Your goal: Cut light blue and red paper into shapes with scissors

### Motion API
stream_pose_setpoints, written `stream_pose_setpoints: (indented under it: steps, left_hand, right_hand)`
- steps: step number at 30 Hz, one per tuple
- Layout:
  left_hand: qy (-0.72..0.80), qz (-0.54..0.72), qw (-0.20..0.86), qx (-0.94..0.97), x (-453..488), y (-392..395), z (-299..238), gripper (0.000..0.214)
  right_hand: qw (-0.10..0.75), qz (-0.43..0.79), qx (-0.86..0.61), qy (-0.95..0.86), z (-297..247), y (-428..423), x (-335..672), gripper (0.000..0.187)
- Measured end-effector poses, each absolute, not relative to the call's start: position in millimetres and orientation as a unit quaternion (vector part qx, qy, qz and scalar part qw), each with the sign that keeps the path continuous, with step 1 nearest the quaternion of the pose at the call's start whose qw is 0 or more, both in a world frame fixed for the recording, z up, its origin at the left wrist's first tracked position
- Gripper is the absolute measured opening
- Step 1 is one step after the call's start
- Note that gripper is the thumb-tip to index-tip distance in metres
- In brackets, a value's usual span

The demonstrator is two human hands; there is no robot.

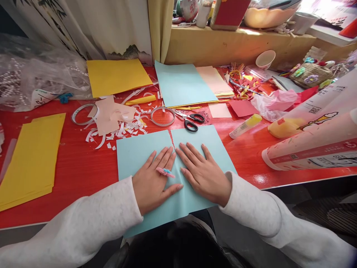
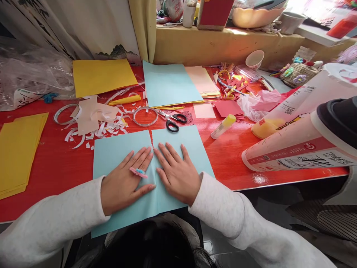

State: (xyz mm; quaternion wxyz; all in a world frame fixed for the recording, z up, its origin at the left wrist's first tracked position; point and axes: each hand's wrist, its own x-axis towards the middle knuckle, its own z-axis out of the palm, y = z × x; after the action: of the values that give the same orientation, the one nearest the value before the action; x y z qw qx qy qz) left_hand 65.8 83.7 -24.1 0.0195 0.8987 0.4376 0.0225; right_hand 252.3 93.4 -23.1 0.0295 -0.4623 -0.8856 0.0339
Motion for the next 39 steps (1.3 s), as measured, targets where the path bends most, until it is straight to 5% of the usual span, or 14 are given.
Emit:
stream_pose_setpoints:
  steps: [39]
  left_hand:
    - [0.479, 0.032, 0.02, 0.877, 71.2, 75.9, -25.1, 0.074]
  right_hand:
    - [0.033, 0.032, -0.494, -0.868, -23.3, 88.0, 247.3, 0.051]
